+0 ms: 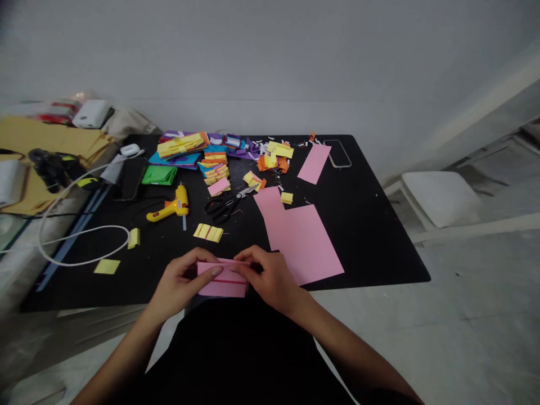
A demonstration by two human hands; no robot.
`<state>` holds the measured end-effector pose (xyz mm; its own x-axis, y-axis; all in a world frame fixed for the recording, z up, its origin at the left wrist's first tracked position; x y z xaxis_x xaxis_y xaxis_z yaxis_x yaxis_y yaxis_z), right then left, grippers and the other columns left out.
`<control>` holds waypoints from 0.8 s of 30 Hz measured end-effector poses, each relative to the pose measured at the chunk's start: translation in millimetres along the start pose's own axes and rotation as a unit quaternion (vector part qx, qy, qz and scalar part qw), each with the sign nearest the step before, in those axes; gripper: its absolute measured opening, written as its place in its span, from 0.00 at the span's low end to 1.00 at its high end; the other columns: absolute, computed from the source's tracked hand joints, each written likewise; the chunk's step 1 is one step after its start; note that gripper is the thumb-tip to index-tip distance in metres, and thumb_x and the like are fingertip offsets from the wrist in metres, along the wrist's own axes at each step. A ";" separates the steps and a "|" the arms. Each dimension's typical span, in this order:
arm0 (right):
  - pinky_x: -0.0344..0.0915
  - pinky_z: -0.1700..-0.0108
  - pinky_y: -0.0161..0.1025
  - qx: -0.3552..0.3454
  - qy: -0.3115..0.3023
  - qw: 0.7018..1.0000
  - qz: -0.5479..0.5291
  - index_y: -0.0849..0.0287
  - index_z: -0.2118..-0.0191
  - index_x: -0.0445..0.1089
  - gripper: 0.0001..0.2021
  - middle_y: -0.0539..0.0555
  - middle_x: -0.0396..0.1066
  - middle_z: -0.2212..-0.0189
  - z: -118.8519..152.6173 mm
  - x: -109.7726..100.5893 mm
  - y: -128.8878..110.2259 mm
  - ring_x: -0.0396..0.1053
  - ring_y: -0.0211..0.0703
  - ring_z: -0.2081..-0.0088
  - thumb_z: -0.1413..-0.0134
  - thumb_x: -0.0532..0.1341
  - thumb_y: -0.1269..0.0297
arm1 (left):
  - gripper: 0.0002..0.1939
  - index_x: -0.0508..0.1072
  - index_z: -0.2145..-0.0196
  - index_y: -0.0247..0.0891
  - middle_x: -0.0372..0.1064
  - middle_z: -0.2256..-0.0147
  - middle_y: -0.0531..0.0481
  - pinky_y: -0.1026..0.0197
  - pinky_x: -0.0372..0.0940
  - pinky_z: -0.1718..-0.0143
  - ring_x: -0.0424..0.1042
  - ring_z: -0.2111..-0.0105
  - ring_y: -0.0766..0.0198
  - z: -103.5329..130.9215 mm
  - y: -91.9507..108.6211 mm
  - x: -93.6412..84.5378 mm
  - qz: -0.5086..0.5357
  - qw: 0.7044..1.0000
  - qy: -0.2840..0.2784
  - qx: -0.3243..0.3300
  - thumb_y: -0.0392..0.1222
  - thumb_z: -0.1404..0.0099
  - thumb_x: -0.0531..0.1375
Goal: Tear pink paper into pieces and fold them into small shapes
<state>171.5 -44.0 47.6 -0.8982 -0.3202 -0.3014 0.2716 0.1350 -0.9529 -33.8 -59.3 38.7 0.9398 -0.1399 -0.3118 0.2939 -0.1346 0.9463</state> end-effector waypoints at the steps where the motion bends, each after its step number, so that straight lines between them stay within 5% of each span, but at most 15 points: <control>1: 0.73 0.62 0.37 -0.001 0.003 1.000 -0.001 0.54 0.59 0.78 0.07 0.50 0.82 0.65 0.3 0.3 -0.1 0.80 0.42 0.64 0.36 0.68 0.57 | 0.07 0.78 0.67 0.39 0.74 0.73 0.54 0.70 0.62 0.76 0.69 0.76 0.70 0.0 1.2 -0.3 -0.009 1.000 0.005 0.001 0.44 0.33 0.68; 13: 0.80 0.59 0.42 0.078 0.025 0.991 -0.106 0.53 0.58 0.81 0.10 0.51 0.84 0.67 3.6 0.0 2.2 0.83 0.46 0.64 0.42 0.72 0.55 | 0.08 0.76 0.71 0.39 0.77 0.72 0.53 0.67 0.68 0.71 0.75 0.73 0.68 6.4 5.7 -2.5 -0.020 0.997 0.072 0.029 0.40 0.36 0.70; 24: 0.80 0.59 0.44 0.085 0.015 0.992 -0.094 0.53 0.58 0.80 0.09 0.52 0.85 0.66 5.8 -1.1 1.5 0.83 0.47 0.62 0.40 0.70 0.55 | 0.16 0.67 0.75 0.39 0.72 0.74 0.54 0.65 0.66 0.71 0.72 0.74 0.68 8.3 13.8 -2.9 -0.067 0.988 0.053 0.130 0.35 0.34 0.68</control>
<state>175.0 -48.8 46.4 -0.9475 -0.2966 -0.1193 0.1509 -0.0858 -0.9848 -33.8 -68.9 52.0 0.9122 -0.0016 -0.4096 0.3758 -0.3944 0.8385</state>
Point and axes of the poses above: each hand's wrist, its own z-axis away from the middle knuckle, its own x-axis out of the palm, y = z × x, the point moved 4 cm from there along -z, towards the middle knuckle
